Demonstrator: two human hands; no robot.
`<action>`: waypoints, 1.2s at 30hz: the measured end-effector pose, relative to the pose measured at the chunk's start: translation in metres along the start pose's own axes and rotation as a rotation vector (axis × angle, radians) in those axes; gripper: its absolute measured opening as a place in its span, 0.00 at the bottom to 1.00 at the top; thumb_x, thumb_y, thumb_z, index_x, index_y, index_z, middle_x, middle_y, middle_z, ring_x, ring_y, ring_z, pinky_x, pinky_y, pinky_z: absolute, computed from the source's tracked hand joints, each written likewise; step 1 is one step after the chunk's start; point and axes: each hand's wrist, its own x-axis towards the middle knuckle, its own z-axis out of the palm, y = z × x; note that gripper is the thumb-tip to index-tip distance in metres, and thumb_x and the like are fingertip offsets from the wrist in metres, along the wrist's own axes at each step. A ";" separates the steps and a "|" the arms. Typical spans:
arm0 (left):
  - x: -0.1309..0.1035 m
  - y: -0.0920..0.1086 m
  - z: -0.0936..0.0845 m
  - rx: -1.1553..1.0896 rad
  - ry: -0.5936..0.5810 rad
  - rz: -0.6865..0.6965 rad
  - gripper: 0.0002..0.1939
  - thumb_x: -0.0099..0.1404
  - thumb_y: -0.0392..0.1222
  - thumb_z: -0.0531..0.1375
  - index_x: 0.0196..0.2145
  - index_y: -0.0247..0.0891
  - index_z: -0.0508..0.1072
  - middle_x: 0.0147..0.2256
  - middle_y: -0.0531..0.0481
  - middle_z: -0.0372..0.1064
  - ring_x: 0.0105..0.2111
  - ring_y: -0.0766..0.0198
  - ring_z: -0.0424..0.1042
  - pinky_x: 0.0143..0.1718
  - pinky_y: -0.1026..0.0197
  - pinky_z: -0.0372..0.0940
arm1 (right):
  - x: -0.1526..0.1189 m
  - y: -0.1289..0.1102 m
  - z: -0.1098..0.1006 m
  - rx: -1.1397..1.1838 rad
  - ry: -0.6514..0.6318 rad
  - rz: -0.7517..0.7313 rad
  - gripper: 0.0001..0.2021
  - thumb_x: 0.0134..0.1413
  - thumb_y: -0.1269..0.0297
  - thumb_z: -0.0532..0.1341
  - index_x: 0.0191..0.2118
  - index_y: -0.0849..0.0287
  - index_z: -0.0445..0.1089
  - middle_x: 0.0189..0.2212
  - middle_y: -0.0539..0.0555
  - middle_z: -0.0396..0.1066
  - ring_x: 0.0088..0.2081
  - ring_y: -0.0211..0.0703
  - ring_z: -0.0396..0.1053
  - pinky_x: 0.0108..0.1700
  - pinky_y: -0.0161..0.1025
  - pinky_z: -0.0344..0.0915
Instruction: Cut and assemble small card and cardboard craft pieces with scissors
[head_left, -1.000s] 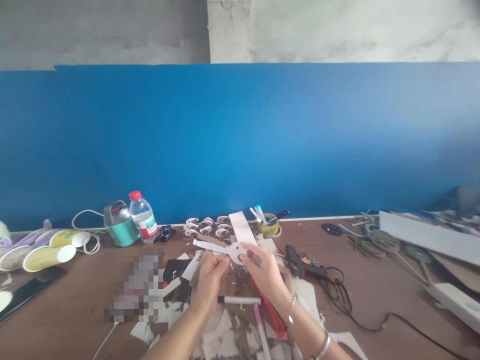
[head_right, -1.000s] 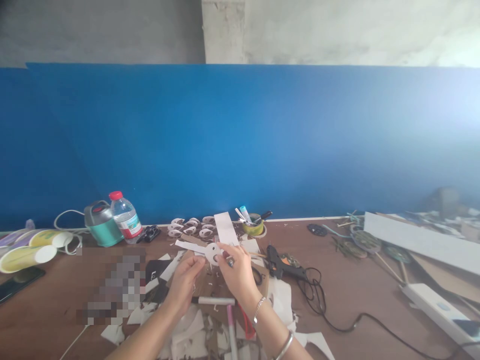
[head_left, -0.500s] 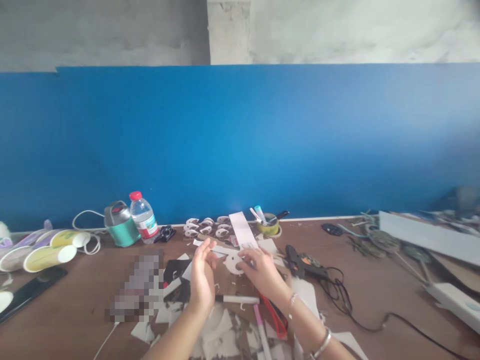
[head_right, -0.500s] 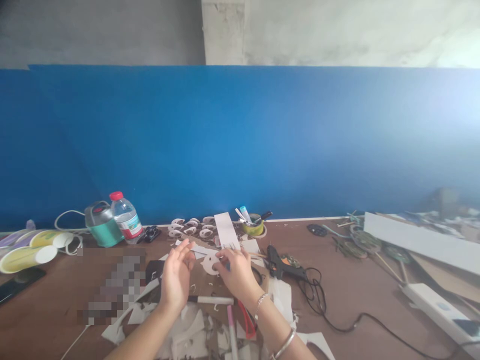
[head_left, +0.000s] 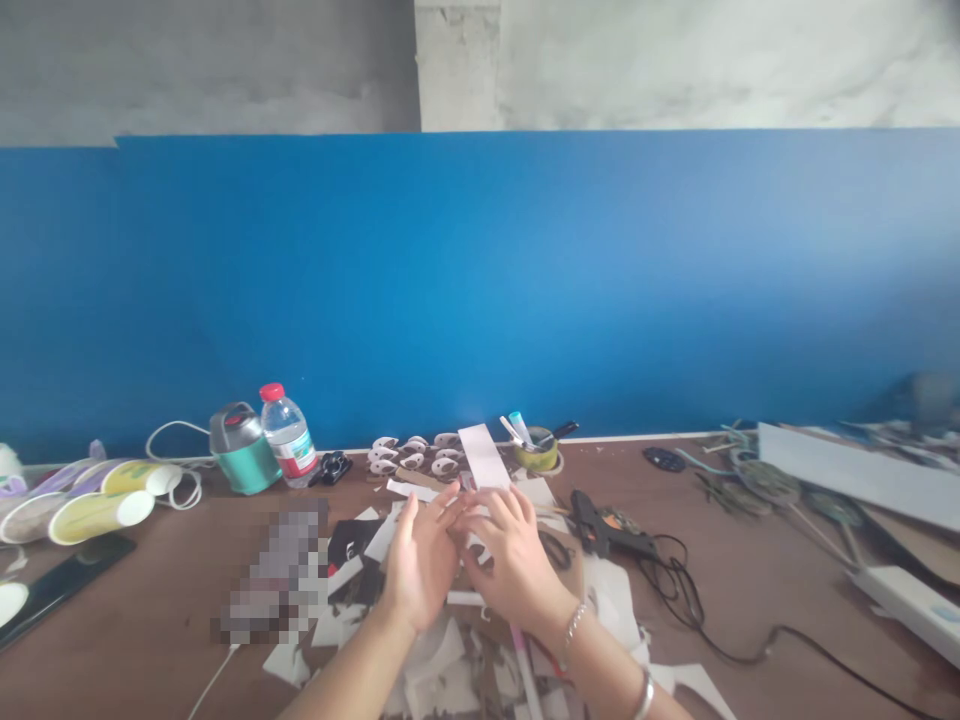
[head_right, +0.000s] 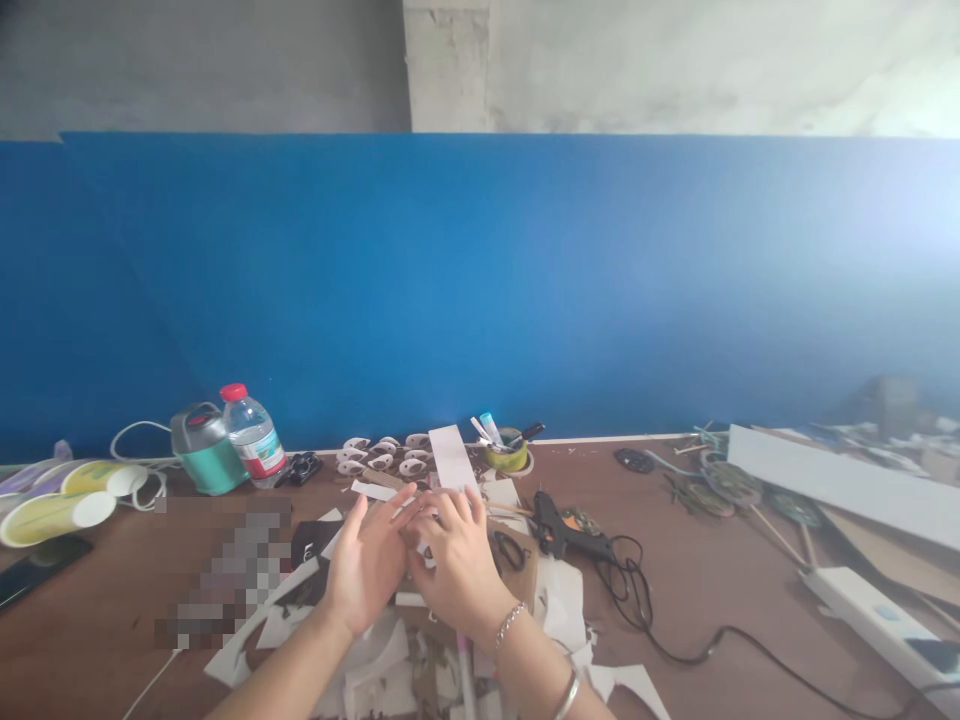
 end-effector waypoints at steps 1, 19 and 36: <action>0.000 0.000 -0.001 0.005 -0.018 -0.015 0.27 0.67 0.57 0.49 0.47 0.33 0.73 0.45 0.38 0.73 0.51 0.51 0.68 0.55 0.51 0.58 | -0.001 0.000 0.001 -0.007 -0.012 -0.012 0.08 0.49 0.72 0.60 0.37 0.54 0.70 0.44 0.56 0.68 0.51 0.51 0.61 0.59 0.55 0.47; -0.002 -0.007 -0.011 1.501 0.100 0.899 0.06 0.63 0.43 0.58 0.31 0.42 0.73 0.41 0.45 0.70 0.47 0.52 0.67 0.48 0.49 0.64 | 0.004 0.018 -0.012 0.118 0.002 0.080 0.09 0.58 0.74 0.54 0.36 0.54 0.69 0.46 0.56 0.67 0.49 0.49 0.63 0.50 0.50 0.61; -0.004 -0.004 -0.018 1.762 0.046 1.126 0.06 0.64 0.38 0.57 0.35 0.44 0.74 0.43 0.45 0.70 0.49 0.51 0.65 0.50 0.49 0.58 | 0.008 0.010 -0.026 -0.047 -0.005 -0.032 0.08 0.55 0.72 0.58 0.34 0.53 0.72 0.45 0.54 0.69 0.51 0.48 0.63 0.60 0.57 0.45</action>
